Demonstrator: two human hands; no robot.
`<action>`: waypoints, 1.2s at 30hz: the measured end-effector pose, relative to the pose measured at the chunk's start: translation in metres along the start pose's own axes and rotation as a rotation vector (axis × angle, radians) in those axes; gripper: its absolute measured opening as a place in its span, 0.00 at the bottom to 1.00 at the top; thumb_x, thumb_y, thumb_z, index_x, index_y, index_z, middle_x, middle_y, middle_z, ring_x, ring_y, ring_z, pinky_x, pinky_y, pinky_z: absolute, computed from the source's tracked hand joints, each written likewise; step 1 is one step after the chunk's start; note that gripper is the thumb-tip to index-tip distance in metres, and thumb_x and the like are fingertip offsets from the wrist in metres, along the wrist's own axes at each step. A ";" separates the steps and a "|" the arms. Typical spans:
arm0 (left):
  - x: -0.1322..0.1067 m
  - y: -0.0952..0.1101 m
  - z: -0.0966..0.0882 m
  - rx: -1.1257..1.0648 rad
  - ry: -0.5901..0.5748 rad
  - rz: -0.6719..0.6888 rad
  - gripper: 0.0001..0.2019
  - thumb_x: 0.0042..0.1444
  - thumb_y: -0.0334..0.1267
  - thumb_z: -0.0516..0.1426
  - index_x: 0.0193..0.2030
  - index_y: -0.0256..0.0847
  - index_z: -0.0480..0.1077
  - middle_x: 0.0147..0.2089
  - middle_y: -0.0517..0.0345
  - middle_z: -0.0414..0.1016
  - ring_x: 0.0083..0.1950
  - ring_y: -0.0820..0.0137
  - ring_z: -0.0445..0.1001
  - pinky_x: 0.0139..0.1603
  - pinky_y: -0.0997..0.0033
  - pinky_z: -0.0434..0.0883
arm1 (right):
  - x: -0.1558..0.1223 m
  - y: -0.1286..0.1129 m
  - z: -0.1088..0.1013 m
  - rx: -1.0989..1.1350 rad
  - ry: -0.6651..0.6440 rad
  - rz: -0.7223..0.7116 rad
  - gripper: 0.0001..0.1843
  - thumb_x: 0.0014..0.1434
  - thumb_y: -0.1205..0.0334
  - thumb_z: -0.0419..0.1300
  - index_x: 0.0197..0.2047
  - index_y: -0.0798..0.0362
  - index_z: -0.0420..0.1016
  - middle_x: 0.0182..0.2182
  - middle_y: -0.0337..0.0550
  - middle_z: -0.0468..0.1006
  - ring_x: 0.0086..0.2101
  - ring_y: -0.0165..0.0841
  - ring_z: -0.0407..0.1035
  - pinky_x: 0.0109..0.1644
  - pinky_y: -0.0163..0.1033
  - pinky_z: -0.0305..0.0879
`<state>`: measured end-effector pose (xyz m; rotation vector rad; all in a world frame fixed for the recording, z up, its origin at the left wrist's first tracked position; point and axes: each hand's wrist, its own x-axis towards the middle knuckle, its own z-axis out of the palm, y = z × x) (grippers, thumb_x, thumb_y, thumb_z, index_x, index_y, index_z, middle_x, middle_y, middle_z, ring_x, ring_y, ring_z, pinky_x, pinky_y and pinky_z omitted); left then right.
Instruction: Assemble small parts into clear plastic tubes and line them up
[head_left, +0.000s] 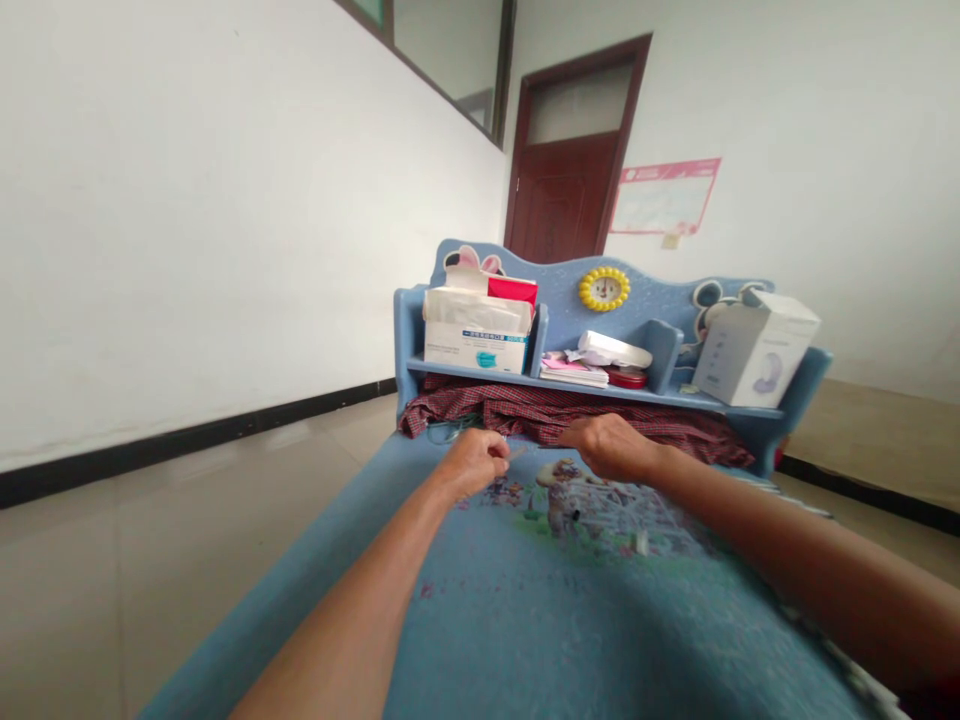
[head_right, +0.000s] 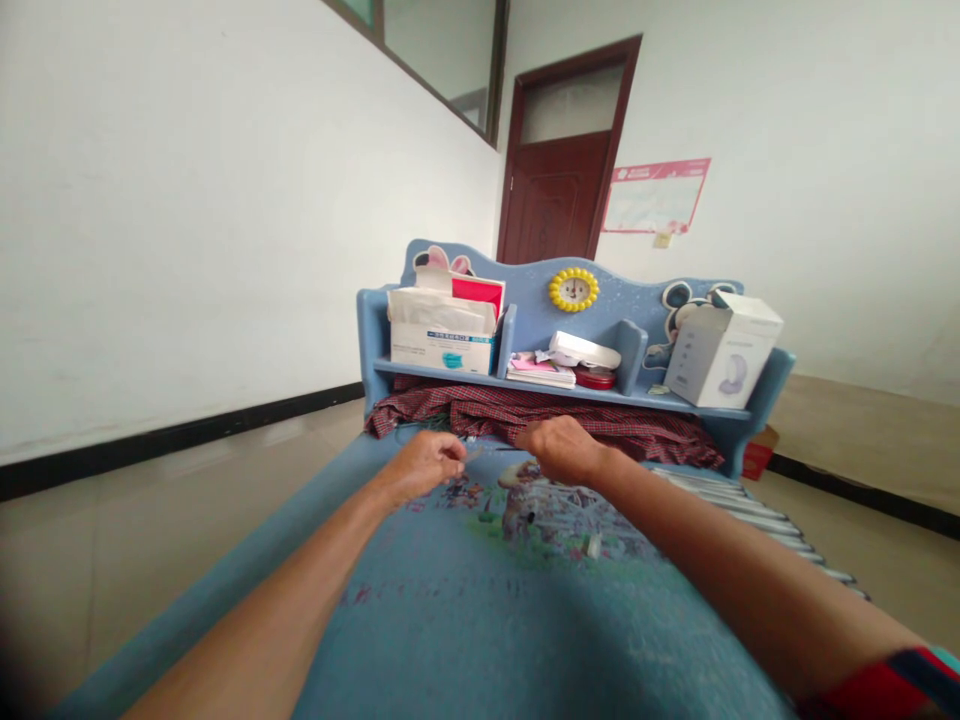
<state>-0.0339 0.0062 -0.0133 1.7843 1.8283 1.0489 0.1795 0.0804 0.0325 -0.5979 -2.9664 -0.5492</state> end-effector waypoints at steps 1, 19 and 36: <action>0.000 0.000 0.000 -0.008 -0.008 0.000 0.04 0.40 0.29 0.55 0.25 0.38 0.70 0.21 0.64 0.71 0.25 0.73 0.69 0.26 0.78 0.62 | -0.001 0.000 0.000 -0.006 -0.003 0.004 0.14 0.54 0.73 0.48 0.39 0.56 0.71 0.38 0.48 0.75 0.37 0.33 0.68 0.34 0.32 0.55; -0.011 0.012 0.008 -0.452 -0.188 0.000 0.06 0.42 0.32 0.59 0.29 0.34 0.69 0.23 0.59 0.73 0.23 0.73 0.70 0.25 0.75 0.67 | 0.002 -0.024 -0.025 -0.235 0.116 -0.149 0.10 0.59 0.70 0.48 0.39 0.56 0.69 0.34 0.46 0.72 0.29 0.30 0.65 0.26 0.33 0.48; -0.011 0.021 0.006 -0.714 -0.084 0.012 0.10 0.42 0.33 0.61 0.31 0.33 0.67 0.28 0.54 0.75 0.28 0.72 0.73 0.32 0.70 0.70 | -0.016 -0.042 0.031 -0.002 -0.248 0.066 0.15 0.49 0.72 0.51 0.37 0.50 0.76 0.33 0.47 0.77 0.33 0.38 0.71 0.32 0.36 0.60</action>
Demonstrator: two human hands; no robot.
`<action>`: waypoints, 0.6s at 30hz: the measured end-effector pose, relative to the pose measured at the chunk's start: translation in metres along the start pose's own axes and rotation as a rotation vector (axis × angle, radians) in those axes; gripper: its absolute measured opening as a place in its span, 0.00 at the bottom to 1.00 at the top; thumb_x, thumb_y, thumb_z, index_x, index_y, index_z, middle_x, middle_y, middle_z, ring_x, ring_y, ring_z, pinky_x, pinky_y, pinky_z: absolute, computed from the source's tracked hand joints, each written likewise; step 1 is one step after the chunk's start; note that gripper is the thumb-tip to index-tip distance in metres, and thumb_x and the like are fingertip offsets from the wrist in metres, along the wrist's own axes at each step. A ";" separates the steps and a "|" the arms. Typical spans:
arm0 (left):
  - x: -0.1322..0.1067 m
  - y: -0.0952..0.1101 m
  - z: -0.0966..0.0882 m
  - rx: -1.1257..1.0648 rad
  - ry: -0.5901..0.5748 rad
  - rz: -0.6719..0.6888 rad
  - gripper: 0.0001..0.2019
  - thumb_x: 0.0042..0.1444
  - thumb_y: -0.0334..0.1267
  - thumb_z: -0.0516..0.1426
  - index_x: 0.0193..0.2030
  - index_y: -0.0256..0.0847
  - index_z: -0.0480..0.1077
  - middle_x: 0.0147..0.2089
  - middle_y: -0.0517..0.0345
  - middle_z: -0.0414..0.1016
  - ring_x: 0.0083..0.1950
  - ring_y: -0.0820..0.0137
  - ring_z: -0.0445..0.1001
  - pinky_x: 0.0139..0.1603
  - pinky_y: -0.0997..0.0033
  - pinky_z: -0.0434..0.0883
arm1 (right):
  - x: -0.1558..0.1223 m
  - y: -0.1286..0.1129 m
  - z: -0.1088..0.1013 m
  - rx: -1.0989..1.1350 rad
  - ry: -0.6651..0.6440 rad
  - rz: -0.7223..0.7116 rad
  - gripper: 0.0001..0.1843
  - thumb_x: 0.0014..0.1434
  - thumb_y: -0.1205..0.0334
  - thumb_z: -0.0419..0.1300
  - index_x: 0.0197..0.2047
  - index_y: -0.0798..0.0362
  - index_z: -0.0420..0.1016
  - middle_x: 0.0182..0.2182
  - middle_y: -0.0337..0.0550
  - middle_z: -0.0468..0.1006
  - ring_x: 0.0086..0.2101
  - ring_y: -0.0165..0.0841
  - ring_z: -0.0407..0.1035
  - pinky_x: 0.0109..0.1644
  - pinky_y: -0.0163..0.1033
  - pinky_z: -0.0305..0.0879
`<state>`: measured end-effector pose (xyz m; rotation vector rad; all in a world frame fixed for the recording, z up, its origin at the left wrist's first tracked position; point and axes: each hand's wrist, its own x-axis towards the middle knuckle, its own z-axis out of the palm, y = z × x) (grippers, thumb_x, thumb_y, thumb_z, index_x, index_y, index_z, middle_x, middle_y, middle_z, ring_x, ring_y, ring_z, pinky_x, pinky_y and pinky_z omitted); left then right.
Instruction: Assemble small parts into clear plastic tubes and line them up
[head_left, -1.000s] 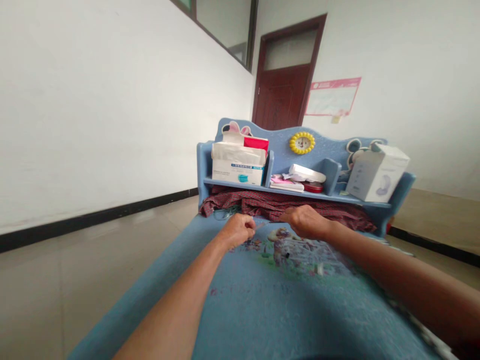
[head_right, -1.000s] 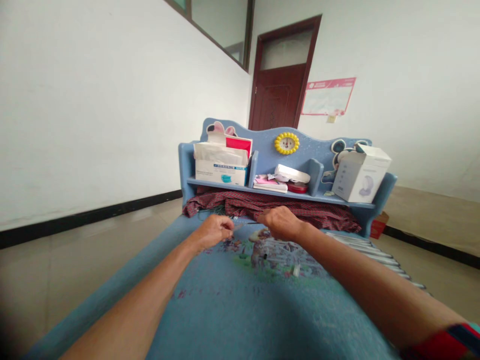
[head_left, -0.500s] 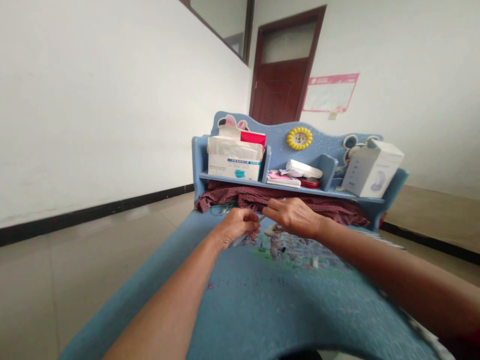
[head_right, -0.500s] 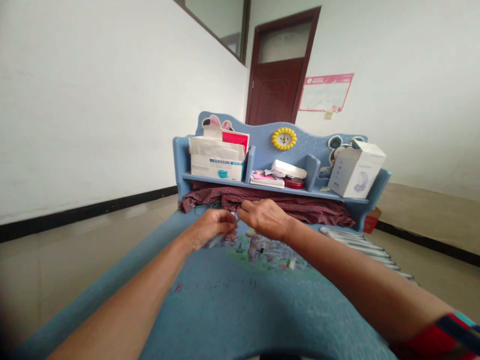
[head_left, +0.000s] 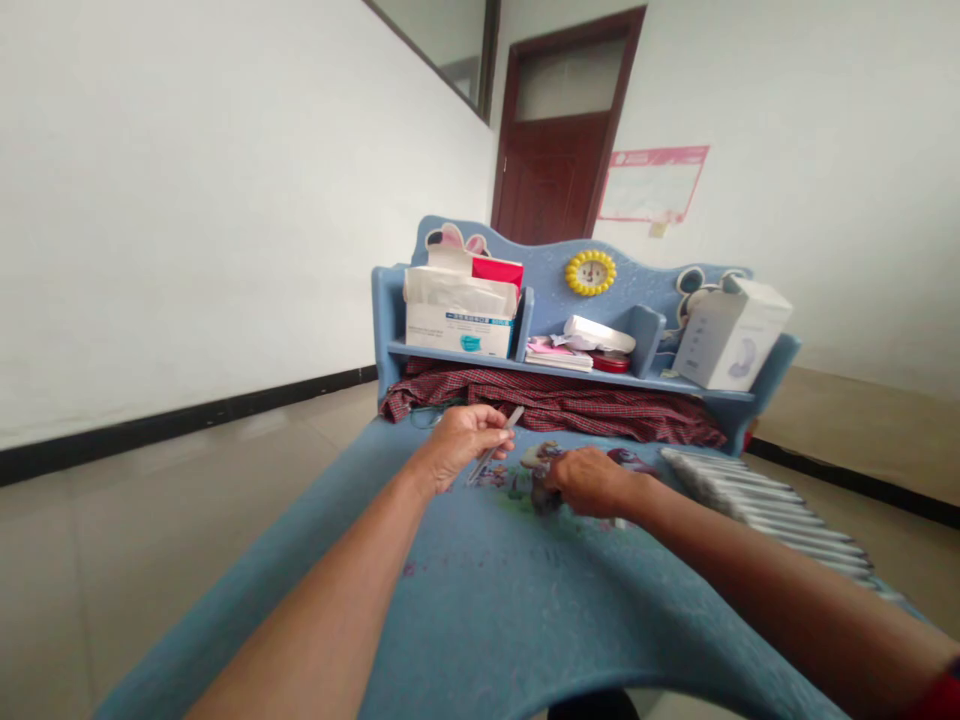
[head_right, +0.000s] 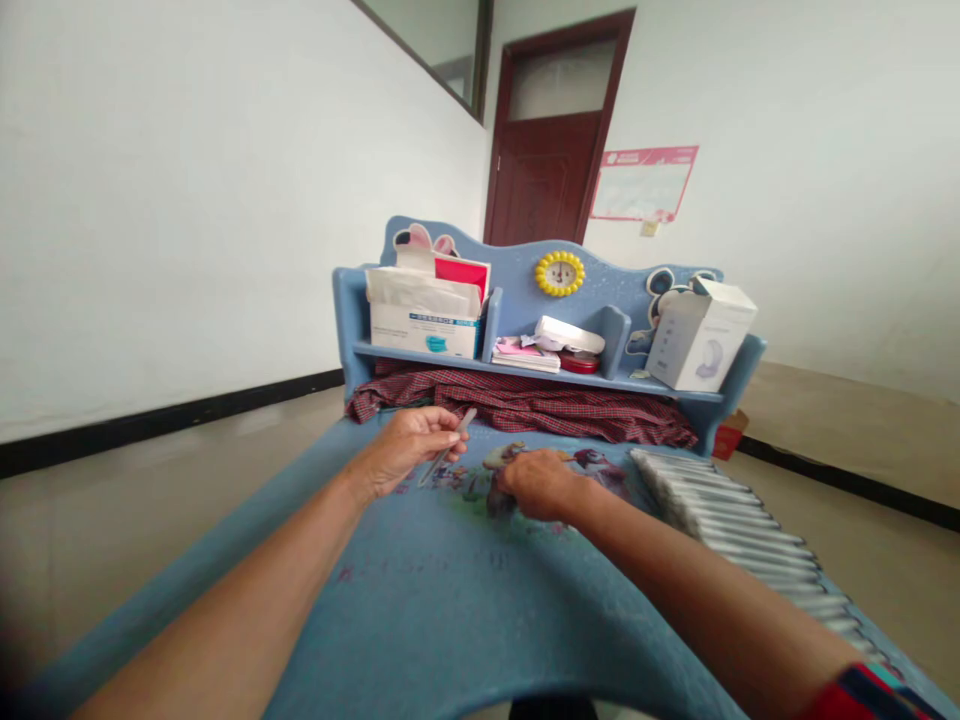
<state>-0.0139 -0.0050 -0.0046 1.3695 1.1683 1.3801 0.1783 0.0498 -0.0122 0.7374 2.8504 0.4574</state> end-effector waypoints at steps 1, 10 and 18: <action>0.000 -0.001 0.000 0.018 -0.012 -0.012 0.10 0.42 0.33 0.61 0.31 0.33 0.66 0.27 0.54 0.75 0.28 0.72 0.73 0.32 0.70 0.70 | 0.001 0.000 0.002 -0.006 -0.003 -0.004 0.15 0.49 0.72 0.51 0.35 0.51 0.76 0.32 0.48 0.77 0.33 0.38 0.71 0.31 0.36 0.59; -0.001 -0.005 0.003 0.076 -0.096 -0.091 0.09 0.43 0.32 0.59 0.33 0.34 0.66 0.25 0.56 0.75 0.25 0.72 0.73 0.30 0.72 0.69 | -0.010 0.013 0.008 0.252 0.134 0.055 0.10 0.46 0.69 0.52 0.32 0.54 0.73 0.26 0.42 0.74 0.27 0.30 0.65 0.29 0.32 0.53; -0.004 -0.002 0.009 0.084 -0.166 -0.099 0.10 0.43 0.34 0.60 0.32 0.34 0.67 0.25 0.56 0.75 0.26 0.73 0.73 0.31 0.72 0.69 | -0.019 0.016 0.014 0.743 0.515 0.173 0.08 0.44 0.71 0.51 0.25 0.55 0.70 0.18 0.33 0.66 0.20 0.24 0.57 0.23 0.29 0.49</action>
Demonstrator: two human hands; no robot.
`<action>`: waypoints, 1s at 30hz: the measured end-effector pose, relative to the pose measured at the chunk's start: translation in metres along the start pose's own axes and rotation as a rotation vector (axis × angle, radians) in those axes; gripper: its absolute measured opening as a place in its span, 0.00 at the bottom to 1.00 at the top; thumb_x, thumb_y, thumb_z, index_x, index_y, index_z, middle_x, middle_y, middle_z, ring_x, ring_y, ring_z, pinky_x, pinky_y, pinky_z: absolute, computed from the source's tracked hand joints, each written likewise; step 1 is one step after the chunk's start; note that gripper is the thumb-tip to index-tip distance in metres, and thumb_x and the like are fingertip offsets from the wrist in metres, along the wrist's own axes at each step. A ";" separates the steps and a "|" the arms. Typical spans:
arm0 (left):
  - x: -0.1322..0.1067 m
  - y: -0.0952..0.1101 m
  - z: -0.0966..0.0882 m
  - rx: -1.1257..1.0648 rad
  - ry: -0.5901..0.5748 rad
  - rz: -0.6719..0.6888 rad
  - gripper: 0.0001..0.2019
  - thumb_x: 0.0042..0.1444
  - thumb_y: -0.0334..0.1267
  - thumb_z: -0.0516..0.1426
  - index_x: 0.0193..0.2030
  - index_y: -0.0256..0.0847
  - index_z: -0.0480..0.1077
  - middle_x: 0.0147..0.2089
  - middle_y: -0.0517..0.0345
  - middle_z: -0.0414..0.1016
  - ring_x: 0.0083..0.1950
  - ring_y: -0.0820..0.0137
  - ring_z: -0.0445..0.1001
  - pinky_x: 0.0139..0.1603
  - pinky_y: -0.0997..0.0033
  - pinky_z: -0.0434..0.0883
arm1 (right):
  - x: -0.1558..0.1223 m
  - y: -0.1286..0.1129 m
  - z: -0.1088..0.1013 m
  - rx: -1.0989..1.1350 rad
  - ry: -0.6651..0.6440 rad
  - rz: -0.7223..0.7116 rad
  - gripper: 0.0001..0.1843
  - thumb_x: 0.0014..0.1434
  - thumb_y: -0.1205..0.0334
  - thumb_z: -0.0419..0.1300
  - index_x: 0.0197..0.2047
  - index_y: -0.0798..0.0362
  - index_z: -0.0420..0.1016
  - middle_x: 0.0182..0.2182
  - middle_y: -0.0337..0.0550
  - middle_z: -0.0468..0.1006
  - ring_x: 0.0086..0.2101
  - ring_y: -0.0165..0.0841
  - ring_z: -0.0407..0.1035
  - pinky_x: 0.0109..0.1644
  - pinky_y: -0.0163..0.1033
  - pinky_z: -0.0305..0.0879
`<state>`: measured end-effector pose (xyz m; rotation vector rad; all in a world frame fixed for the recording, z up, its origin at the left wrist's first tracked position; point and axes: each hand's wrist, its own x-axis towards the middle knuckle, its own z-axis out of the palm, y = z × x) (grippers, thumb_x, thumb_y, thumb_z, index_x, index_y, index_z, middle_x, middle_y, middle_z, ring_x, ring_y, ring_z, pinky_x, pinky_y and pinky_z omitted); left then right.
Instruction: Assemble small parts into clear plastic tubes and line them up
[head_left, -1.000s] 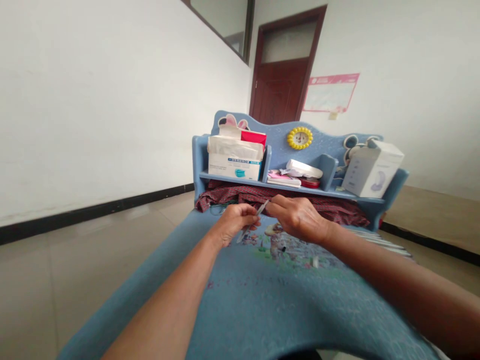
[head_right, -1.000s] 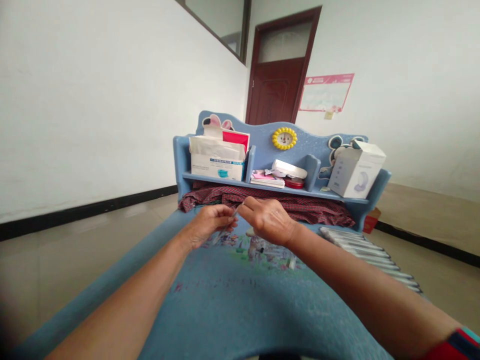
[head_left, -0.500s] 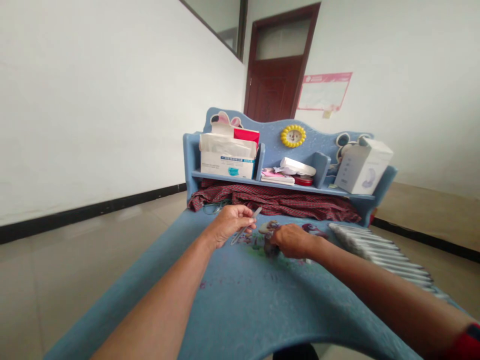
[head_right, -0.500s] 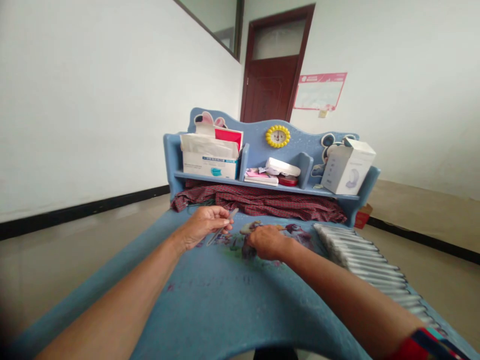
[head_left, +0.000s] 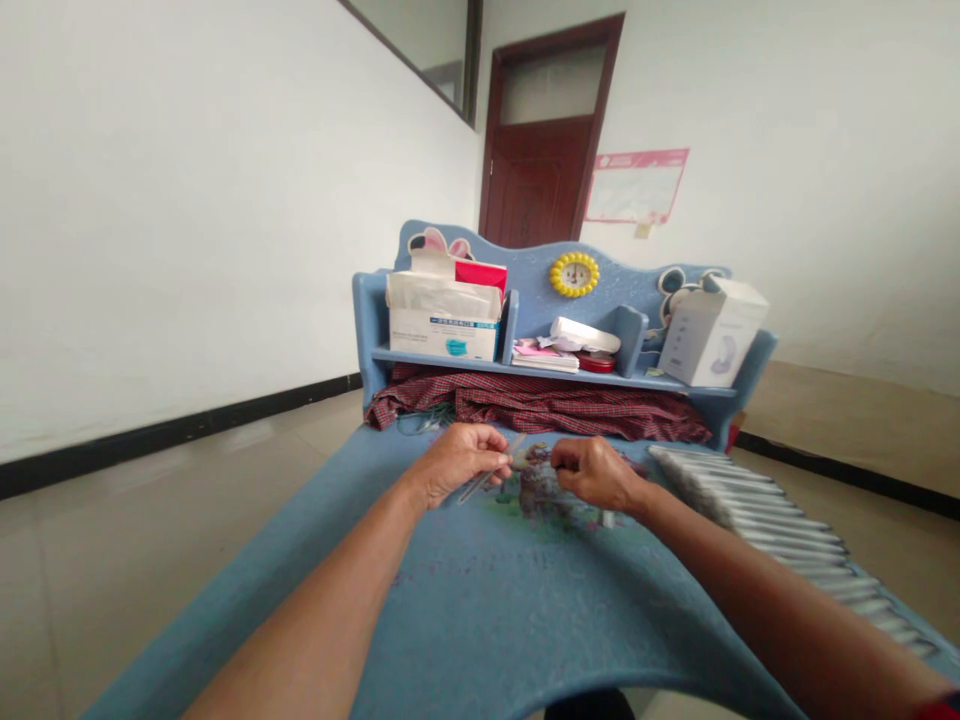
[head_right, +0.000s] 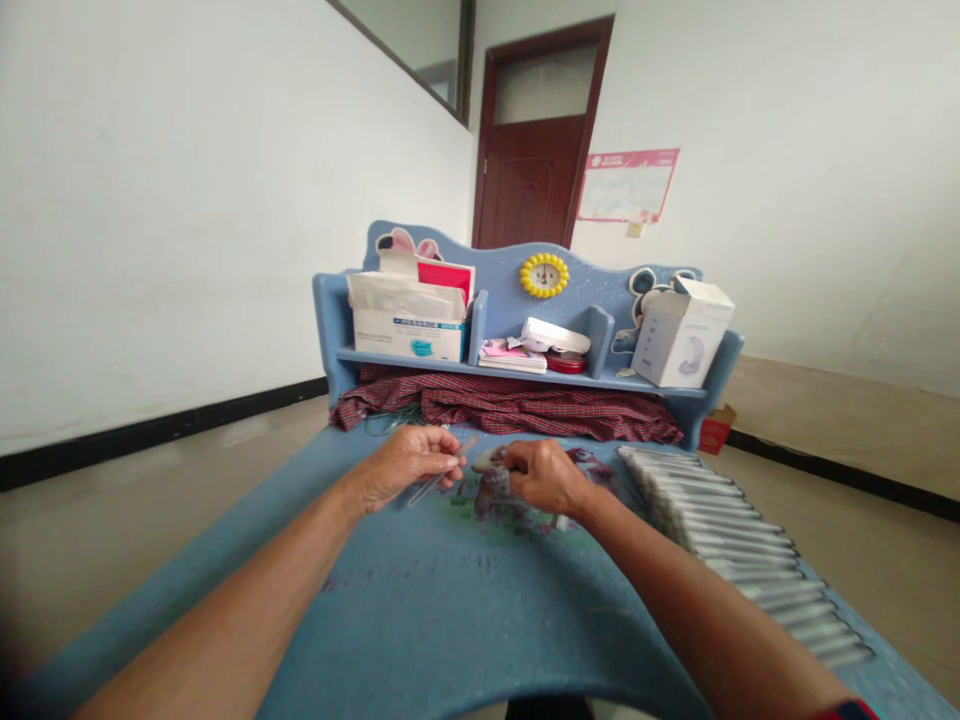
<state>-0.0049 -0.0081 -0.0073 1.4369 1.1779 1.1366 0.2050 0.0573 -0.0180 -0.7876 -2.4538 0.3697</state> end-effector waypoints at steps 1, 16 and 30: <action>0.000 0.001 0.001 -0.004 -0.008 -0.001 0.10 0.42 0.35 0.61 0.32 0.34 0.67 0.25 0.56 0.75 0.26 0.72 0.73 0.30 0.72 0.69 | 0.000 -0.001 0.000 0.115 0.036 0.020 0.08 0.44 0.71 0.51 0.26 0.55 0.69 0.18 0.33 0.66 0.20 0.24 0.58 0.23 0.29 0.50; -0.004 -0.006 0.026 -0.016 -0.096 -0.097 0.09 0.40 0.34 0.60 0.30 0.34 0.66 0.26 0.56 0.73 0.26 0.71 0.73 0.26 0.72 0.69 | -0.001 -0.009 0.017 0.998 0.185 0.281 0.11 0.51 0.56 0.54 0.35 0.52 0.57 0.21 0.36 0.75 0.16 0.29 0.67 0.15 0.29 0.55; -0.007 -0.002 0.043 -0.164 -0.186 -0.197 0.10 0.42 0.35 0.60 0.31 0.35 0.65 0.28 0.55 0.73 0.26 0.70 0.73 0.28 0.70 0.70 | -0.010 -0.013 0.019 1.049 0.111 0.231 0.16 0.53 0.48 0.54 0.36 0.51 0.58 0.26 0.39 0.76 0.19 0.30 0.69 0.16 0.30 0.58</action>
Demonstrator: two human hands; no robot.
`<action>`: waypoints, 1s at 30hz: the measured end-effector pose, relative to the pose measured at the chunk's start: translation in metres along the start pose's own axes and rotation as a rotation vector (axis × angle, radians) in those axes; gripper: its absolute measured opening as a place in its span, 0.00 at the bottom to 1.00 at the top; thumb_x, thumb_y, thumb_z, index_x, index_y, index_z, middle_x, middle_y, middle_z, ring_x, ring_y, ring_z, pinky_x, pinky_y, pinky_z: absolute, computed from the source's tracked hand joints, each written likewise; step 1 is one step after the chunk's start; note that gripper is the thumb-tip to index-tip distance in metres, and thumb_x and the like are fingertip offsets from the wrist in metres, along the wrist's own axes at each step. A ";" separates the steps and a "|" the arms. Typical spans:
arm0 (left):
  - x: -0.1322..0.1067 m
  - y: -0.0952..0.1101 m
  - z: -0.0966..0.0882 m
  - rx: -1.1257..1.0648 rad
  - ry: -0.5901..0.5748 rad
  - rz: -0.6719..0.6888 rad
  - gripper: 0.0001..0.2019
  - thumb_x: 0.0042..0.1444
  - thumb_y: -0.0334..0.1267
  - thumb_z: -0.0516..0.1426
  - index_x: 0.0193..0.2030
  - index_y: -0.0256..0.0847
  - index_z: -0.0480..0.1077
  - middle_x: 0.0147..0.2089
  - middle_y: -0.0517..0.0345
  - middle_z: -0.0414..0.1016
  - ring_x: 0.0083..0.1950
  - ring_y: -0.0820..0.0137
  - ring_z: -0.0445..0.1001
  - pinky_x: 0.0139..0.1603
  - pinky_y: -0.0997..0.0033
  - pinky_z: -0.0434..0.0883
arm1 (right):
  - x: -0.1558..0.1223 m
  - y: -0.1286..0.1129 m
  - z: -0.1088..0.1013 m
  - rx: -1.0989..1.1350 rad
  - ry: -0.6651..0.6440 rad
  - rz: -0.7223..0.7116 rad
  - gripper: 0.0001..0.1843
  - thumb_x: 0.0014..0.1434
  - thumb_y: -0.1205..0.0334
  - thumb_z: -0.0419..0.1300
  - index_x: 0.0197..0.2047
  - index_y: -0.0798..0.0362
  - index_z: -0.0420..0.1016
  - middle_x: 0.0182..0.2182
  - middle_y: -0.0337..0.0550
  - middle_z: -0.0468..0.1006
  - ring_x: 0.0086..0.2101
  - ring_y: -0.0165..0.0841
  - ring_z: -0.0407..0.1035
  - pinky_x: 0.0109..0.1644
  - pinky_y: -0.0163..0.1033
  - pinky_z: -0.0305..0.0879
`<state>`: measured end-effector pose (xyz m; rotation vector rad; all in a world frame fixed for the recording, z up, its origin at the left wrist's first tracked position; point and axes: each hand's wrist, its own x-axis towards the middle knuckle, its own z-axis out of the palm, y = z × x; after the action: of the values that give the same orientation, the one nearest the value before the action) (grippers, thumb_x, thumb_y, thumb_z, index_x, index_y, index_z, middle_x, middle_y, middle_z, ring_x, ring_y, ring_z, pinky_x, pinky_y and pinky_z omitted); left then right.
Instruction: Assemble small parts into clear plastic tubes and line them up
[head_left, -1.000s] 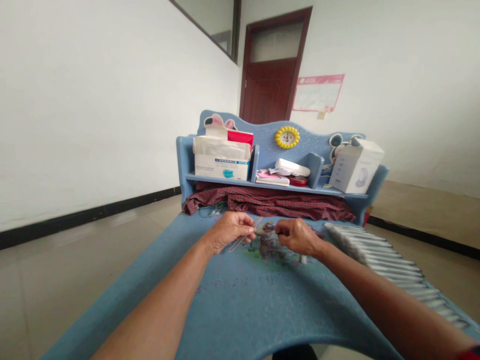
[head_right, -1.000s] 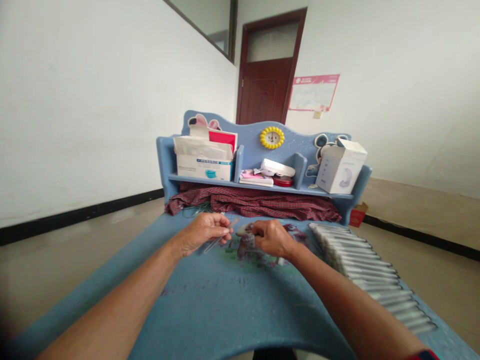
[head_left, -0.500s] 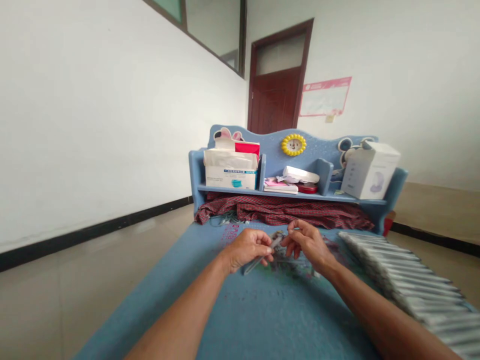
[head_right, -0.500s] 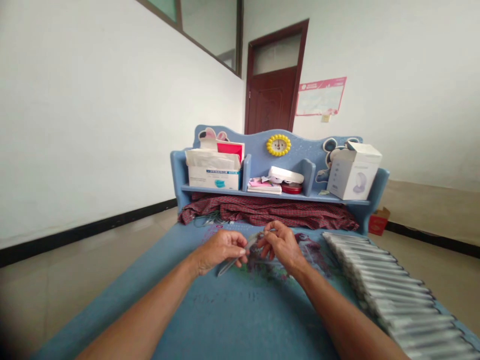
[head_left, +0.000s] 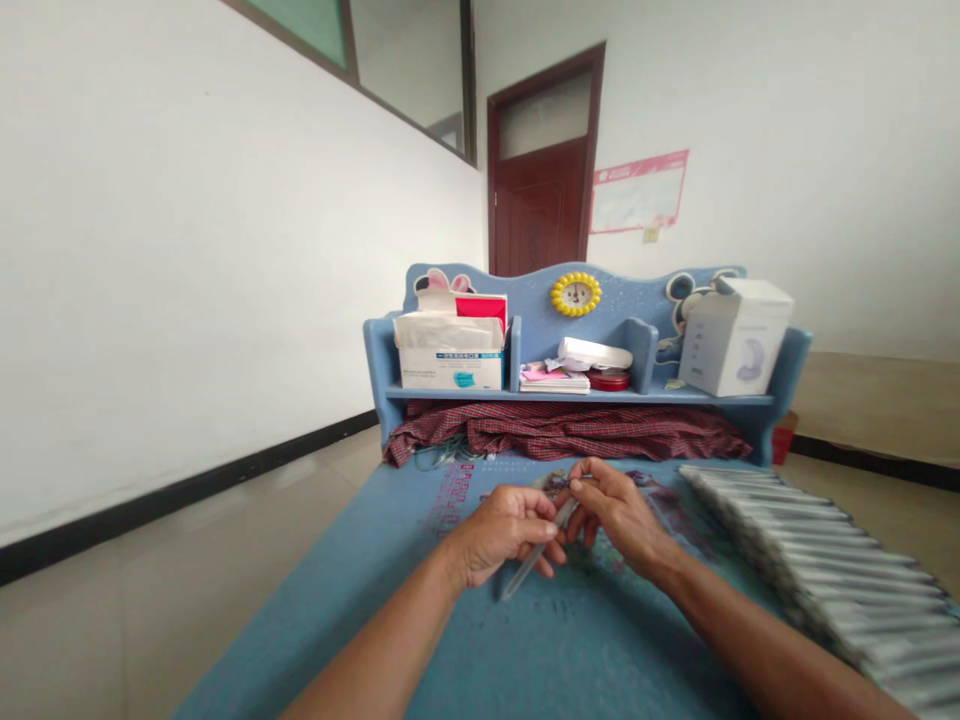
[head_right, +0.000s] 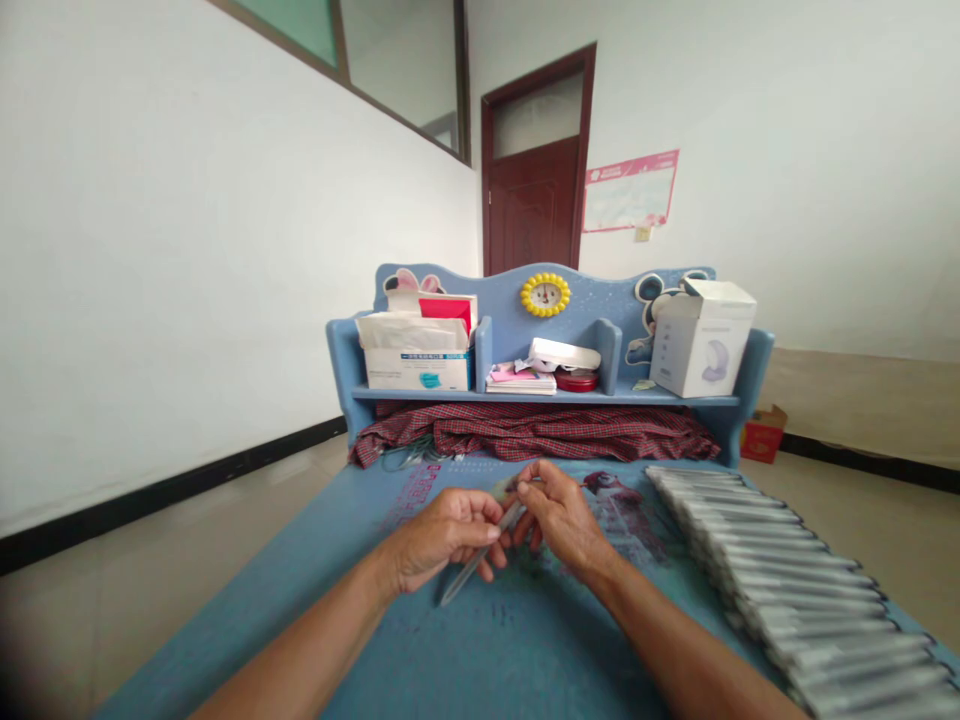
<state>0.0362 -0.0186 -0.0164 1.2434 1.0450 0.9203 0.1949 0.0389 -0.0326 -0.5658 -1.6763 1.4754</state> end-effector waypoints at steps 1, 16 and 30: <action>0.000 0.001 0.000 -0.001 0.002 0.007 0.10 0.42 0.35 0.60 0.31 0.35 0.65 0.27 0.55 0.73 0.27 0.70 0.73 0.28 0.70 0.70 | 0.000 0.001 0.000 0.014 0.004 0.006 0.16 0.53 0.48 0.55 0.35 0.52 0.58 0.25 0.38 0.76 0.18 0.30 0.69 0.16 0.30 0.58; -0.001 0.003 -0.001 -0.011 0.042 0.041 0.10 0.42 0.35 0.61 0.31 0.34 0.65 0.29 0.55 0.73 0.27 0.71 0.73 0.26 0.72 0.70 | -0.001 -0.002 -0.001 0.189 0.022 0.059 0.17 0.49 0.50 0.60 0.33 0.53 0.60 0.21 0.36 0.73 0.17 0.31 0.70 0.16 0.29 0.59; -0.001 0.003 0.000 -0.021 0.055 0.028 0.11 0.41 0.33 0.61 0.30 0.34 0.64 0.28 0.55 0.72 0.25 0.72 0.72 0.22 0.73 0.69 | -0.002 0.001 -0.001 0.132 -0.012 0.040 0.15 0.50 0.52 0.60 0.33 0.54 0.63 0.18 0.37 0.73 0.17 0.30 0.69 0.16 0.29 0.59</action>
<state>0.0357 -0.0187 -0.0134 1.2245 1.0607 0.9893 0.1964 0.0379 -0.0342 -0.5221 -1.5708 1.6077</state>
